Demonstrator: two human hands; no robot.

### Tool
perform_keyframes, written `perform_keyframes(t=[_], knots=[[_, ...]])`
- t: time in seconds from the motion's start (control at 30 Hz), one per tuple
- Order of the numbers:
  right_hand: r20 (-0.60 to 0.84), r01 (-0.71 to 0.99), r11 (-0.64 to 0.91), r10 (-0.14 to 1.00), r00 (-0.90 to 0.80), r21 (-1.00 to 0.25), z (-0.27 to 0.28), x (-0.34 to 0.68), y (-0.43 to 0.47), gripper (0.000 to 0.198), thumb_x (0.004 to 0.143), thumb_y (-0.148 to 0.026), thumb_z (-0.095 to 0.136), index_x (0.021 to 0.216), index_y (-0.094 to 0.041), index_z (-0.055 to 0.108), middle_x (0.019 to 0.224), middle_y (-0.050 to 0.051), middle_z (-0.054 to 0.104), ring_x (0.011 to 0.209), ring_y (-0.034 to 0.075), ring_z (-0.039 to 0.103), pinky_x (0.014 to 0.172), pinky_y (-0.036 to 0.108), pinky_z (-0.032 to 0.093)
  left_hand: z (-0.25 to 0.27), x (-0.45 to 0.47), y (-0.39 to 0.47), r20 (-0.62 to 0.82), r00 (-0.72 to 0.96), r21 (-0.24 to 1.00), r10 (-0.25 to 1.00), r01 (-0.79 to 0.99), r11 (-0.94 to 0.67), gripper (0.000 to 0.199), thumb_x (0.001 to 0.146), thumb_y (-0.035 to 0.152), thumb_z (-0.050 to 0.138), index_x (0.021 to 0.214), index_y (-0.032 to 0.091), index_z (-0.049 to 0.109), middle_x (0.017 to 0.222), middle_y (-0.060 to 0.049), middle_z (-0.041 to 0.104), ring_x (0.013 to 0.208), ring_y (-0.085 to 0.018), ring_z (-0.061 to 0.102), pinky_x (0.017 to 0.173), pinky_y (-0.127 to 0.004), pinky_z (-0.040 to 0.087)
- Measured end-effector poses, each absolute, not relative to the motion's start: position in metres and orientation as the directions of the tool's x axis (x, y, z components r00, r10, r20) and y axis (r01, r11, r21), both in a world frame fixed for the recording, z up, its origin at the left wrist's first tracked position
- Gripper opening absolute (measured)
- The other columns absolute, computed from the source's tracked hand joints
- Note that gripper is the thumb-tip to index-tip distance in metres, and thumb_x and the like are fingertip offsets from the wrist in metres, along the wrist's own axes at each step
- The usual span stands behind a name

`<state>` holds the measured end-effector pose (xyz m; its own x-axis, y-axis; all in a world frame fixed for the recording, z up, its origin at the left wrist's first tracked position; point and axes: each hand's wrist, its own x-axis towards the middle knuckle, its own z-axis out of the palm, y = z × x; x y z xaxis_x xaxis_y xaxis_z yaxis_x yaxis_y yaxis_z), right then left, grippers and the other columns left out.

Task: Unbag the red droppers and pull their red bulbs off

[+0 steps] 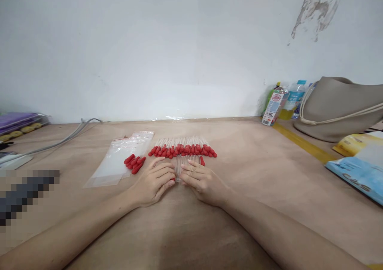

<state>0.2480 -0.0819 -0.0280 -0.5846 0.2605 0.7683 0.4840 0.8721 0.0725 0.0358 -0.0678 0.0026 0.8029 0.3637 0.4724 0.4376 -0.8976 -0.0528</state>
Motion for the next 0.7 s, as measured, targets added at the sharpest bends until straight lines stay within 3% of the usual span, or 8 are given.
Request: perform_keyframes(t=[0.2, 0.4, 0.5, 0.6, 0.7], knots=[[0.748, 0.467, 0.874, 0.221, -0.626, 0.132, -0.032, 0.255, -0.083, 0.034, 0.081, -0.005, 0.046, 0.114, -0.011, 0.053, 0.109, 0.01, 0.062, 0.114, 0.018, 0.049, 0.102, 0.043, 0.037, 0.001, 0.037, -0.067, 0.466, 0.812, -0.056, 0.35, 0.422, -0.905, 0.018, 0.088, 0.02, 0.038, 0.083, 0.016, 0.055, 0.085, -0.003, 0.063, 0.095, -0.017, 0.053, 0.099, -0.041, 0.029], [0.752, 0.459, 0.88, 0.222, -0.62, 0.119, -0.027, 0.264, -0.087, 0.035, 0.081, -0.005, 0.047, 0.115, -0.014, 0.053, 0.105, 0.008, 0.063, 0.112, 0.019, 0.05, 0.1, 0.041, 0.039, 0.0, 0.03, -0.065, 0.516, 0.786, -0.031, 0.339, 0.413, -0.91, 0.015, 0.087, 0.018, 0.04, 0.084, 0.017, 0.055, 0.084, -0.004, 0.062, 0.092, -0.017, 0.053, 0.096, -0.04, 0.032], [0.817, 0.604, 0.797, 0.361, -0.449, -0.02, -0.025, 0.272, -0.085, 0.03, 0.082, -0.012, 0.049, 0.11, -0.018, 0.058, 0.09, 0.007, 0.064, 0.094, 0.018, 0.058, 0.083, 0.034, 0.049, -0.002, 0.023, -0.064, 0.579, 0.706, 0.019, 0.407, 0.487, -0.873, 0.014, 0.087, 0.017, 0.041, 0.085, 0.017, 0.055, 0.087, -0.004, 0.062, 0.09, -0.018, 0.052, 0.087, -0.036, 0.038], [0.827, 0.798, 0.571, 0.532, -0.182, -0.191, -0.026, 0.275, -0.077, 0.024, 0.083, -0.021, 0.049, 0.102, -0.02, 0.063, 0.067, 0.003, 0.058, 0.067, 0.016, 0.056, 0.064, 0.031, 0.047, 0.0, 0.019, -0.061, 0.627, 0.63, 0.061, 0.458, 0.547, -0.835, 0.014, 0.086, 0.019, 0.043, 0.087, 0.018, 0.057, 0.09, -0.005, 0.059, 0.082, -0.017, 0.051, 0.076, -0.032, 0.042], [0.764, 0.852, 0.45, 0.637, -0.098, -0.267, -0.026, 0.271, -0.072, 0.028, 0.082, -0.023, 0.046, 0.104, -0.017, 0.061, 0.073, 0.006, 0.06, 0.07, 0.018, 0.056, 0.066, 0.032, 0.043, 0.012, 0.012, -0.05, 0.639, 0.53, 0.146, 0.557, 0.627, -0.765, 0.021, 0.086, 0.02, 0.04, 0.095, 0.017, 0.058, 0.092, -0.008, 0.054, 0.084, -0.017, 0.051, 0.073, -0.029, 0.044]])
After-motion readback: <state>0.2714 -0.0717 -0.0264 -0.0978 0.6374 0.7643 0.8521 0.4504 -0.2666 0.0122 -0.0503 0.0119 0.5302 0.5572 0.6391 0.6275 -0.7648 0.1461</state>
